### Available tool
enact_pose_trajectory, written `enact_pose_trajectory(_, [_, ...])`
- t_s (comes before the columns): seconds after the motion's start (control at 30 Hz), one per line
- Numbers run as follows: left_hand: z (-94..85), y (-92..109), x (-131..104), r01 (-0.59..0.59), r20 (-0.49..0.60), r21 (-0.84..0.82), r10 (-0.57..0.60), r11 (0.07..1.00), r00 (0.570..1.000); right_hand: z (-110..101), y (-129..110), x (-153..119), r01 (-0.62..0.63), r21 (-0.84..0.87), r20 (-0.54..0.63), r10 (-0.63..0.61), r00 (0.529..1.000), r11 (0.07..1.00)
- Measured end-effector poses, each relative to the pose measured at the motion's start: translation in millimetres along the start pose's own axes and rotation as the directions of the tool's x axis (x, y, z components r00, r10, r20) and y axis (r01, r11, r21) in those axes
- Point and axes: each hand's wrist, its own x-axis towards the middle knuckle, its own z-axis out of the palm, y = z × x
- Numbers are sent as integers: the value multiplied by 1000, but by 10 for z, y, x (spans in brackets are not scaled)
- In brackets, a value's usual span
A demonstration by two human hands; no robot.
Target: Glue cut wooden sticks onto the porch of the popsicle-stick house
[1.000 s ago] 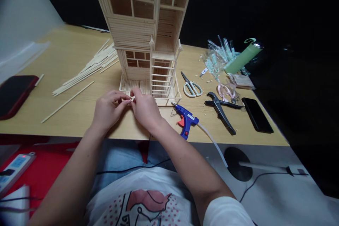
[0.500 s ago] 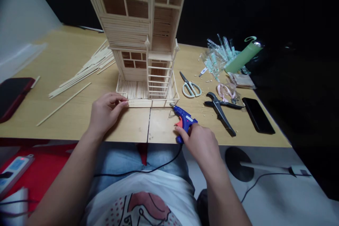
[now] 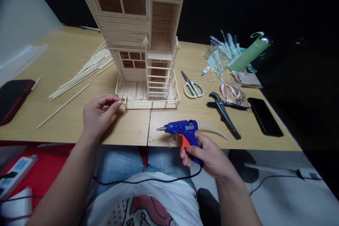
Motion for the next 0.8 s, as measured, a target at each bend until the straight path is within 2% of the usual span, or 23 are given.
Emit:
enact_pose_trajectory(0.13, [-1,16,9,-3,10,4,3,1000,1000,364,63,149,72,371,140,-132,981,926])
enact_pose_trajectory(0.23, [3,21,7,-11,12,26,11,1000,1000,579,34,297,104,475,127,-185,975,874])
enact_pose_trajectory(0.3, [5,19,0,-20,11,41,19,999,1000,667,-2,380,148,397,100,-203,974,906])
enact_pose_trajectory(0.47, [3,12,-22,-34,-7,62,34,997,999,815,-99,541,192,19,10,-192,981,981])
enact_pose_trajectory(0.6, [-2,26,-25,-59,-7,85,60,995,998,909,-158,690,163,-256,-38,-178,983,953])
enact_pose_trajectory(0.8, [-5,45,-20,-67,27,105,65,992,998,968,-165,836,160,-458,-56,-208,977,874])
